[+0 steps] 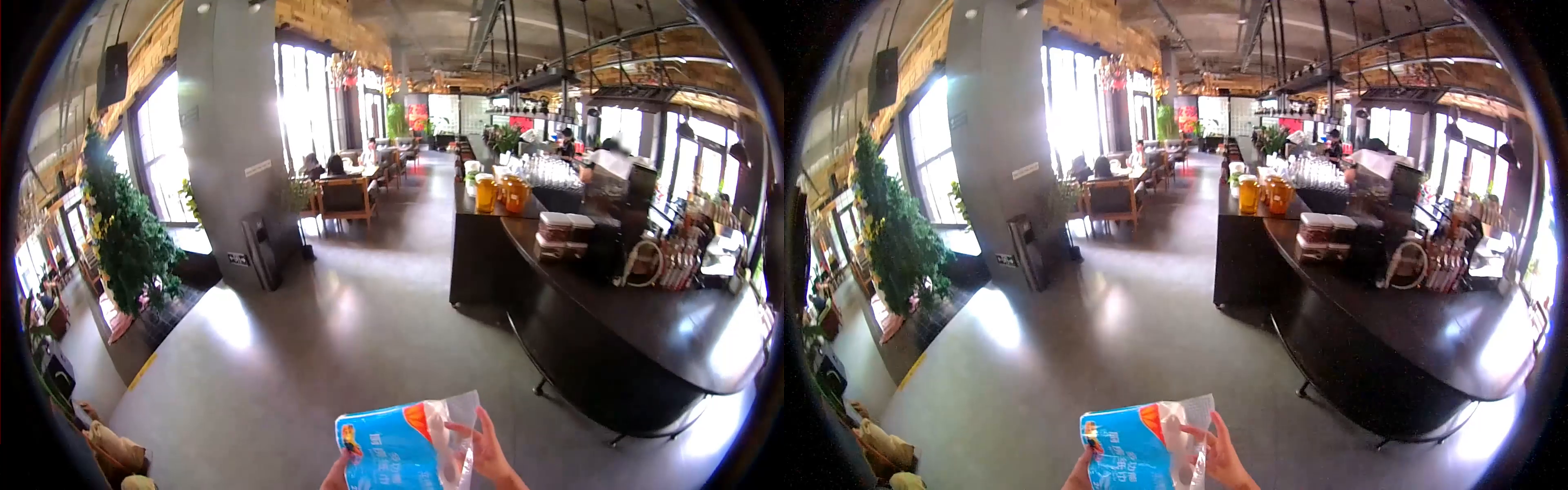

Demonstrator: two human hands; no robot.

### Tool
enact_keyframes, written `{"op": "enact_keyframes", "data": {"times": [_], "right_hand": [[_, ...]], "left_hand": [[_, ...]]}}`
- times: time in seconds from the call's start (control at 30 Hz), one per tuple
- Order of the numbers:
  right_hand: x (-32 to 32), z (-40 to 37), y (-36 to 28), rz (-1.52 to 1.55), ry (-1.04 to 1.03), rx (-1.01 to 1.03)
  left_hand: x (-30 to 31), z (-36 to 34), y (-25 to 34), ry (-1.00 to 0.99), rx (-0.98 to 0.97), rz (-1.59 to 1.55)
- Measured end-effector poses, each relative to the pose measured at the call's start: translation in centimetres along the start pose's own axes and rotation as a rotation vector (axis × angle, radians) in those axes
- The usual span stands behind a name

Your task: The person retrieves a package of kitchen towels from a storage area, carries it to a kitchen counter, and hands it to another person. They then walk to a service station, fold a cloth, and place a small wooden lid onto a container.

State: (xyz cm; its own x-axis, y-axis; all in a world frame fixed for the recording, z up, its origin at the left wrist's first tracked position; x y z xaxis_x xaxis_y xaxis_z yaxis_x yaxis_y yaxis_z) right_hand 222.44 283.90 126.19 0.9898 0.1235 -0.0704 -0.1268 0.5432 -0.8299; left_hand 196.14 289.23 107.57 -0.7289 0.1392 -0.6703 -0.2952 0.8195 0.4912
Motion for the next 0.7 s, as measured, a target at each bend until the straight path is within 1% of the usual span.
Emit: {"op": "enact_keyframes", "data": {"times": [0.1, 0.13, 0.2, 0.23, 0.27, 0.37, 0.4, 0.43, 0.47, 0.5, 0.53, 0.57, 0.6, 0.67, 0.7], "right_hand": [[2.0, 7.9, 9.4, 0.226, 0.222, -0.178], [2.8, 10.9, 12.0, 0.163, 0.282, -0.153], [3.9, 16.1, 17.5, 0.091, 0.340, -0.169], [-0.5, 19.1, 19.4, 0.050, 0.376, -0.189], [-5.5, 22.6, 21.0, -0.020, 0.427, -0.262], [-4.4, 32.3, 20.1, 0.393, 0.535, -0.184], [-3.0, 35.1, 21.5, 0.533, 0.503, -0.049], [-1.8, 38.0, 23.1, 0.478, 0.567, -0.036], [-7.4, 41.4, 25.3, 0.437, 0.636, -0.026], [-6.7, 43.8, 27.2, 0.404, 0.709, -0.017], [-6.1, 46.8, 27.4, 0.350, 0.585, 0.086], [-5.6, 48.8, 28.5, 0.317, 0.576, 0.082], [-5.1, 50.6, 30.4, 0.287, 0.619, 0.010], [-4.2, 54.4, 35.3, 0.256, 0.741, -0.230], [-7.3, 56.5, 38.2, 0.259, 0.784, -0.360]], "left_hand": [[1.3, 5.1, 8.0, 0.010, 0.011, -0.037], [1.6, 7.3, 10.9, 0.000, 0.022, -0.041], [2.6, 11.0, 17.5, -0.037, 0.063, -0.027], [5.2, 10.3, 22.3, -0.062, 0.092, -0.018], [7.7, 9.7, 27.3, -0.091, 0.132, -0.002], [6.0, 14.5, 39.8, -0.205, 0.214, -0.012], [4.2, 16.2, 44.2, -0.377, 0.196, -0.064], [4.6, 18.5, 48.3, -0.419, 0.168, 0.021], [9.5, 17.0, 54.0, -0.466, 0.163, 0.033], [10.1, 19.7, 57.2, -0.503, 0.161, 0.048], [9.2, 22.2, 60.0, -0.502, 0.197, 0.043], [7.6, 24.9, 62.7, -0.500, 0.228, 0.039], [6.7, 27.5, 65.4, -0.495, 0.256, 0.039], [6.5, 33.6, 69.6, -0.439, 0.252, 0.141], [10.7, 33.5, 73.2, -0.405, 0.250, 0.188]]}}
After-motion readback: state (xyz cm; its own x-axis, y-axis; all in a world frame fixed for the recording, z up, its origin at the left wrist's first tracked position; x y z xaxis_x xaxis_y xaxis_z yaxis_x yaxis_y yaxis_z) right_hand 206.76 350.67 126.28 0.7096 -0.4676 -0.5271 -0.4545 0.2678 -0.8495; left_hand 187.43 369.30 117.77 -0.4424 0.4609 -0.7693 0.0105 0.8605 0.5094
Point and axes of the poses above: each hand's wrist, its own z-axis towards the middle knuckle, its own x-axis out of the back of the hand, y = z × x, the point moved 6 cm from there along z, towards the middle knuckle, and after that the axes turned 12 degrees about x, right-handed, at the moved point
